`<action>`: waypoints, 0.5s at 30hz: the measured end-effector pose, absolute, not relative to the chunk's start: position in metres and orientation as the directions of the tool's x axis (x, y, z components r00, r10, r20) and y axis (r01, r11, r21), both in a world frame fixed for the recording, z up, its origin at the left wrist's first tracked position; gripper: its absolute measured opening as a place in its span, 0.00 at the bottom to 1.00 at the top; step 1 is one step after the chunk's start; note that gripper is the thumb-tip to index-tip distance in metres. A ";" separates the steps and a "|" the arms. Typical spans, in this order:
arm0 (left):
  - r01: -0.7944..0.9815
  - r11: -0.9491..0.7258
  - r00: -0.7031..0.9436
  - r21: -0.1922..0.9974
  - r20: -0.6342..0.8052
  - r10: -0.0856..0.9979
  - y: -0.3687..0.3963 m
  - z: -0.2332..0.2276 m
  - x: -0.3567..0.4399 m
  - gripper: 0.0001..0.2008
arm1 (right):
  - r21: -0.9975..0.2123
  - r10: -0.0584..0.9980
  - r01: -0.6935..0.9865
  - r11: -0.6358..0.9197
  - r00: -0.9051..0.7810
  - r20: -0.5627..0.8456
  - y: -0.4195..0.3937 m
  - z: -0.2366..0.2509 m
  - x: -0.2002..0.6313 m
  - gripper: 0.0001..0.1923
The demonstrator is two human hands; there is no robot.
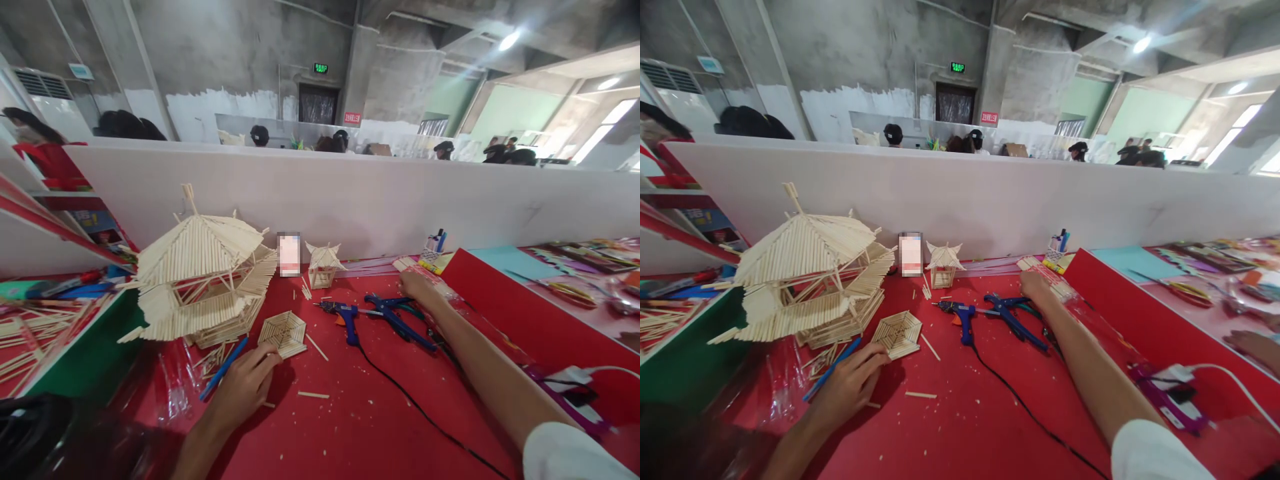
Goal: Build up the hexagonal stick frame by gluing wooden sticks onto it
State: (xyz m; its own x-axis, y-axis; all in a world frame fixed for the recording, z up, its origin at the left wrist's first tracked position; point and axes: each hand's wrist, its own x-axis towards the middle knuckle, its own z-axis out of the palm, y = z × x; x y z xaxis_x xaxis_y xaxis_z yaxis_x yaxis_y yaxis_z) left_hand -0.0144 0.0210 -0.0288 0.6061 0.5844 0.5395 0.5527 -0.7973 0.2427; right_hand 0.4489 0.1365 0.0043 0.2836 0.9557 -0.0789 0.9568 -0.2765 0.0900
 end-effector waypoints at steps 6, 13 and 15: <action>0.564 -0.790 0.596 0.240 0.544 0.591 0.020 -0.028 -0.015 0.14 | -0.126 0.971 0.972 -0.200 0.214 0.104 0.151 0.010 0.445 0.14; 0.567 -0.785 0.577 0.249 0.559 0.595 0.021 -0.028 -0.016 0.14 | -0.388 0.889 0.919 0.074 0.116 0.444 0.158 0.064 0.404 0.14; 0.563 -0.787 0.564 0.252 0.579 0.589 0.019 -0.028 -0.015 0.14 | -0.505 0.777 0.813 0.290 0.108 0.621 0.139 0.086 0.378 0.12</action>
State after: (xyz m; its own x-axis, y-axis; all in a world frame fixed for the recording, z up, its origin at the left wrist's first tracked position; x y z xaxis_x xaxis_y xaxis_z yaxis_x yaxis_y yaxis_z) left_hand -0.0152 0.0191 -0.0276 0.5637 0.5886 0.5795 0.5631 -0.7871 0.2517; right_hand 0.3784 0.1389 0.0858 0.1083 0.7765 0.6207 0.8127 0.2904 -0.5051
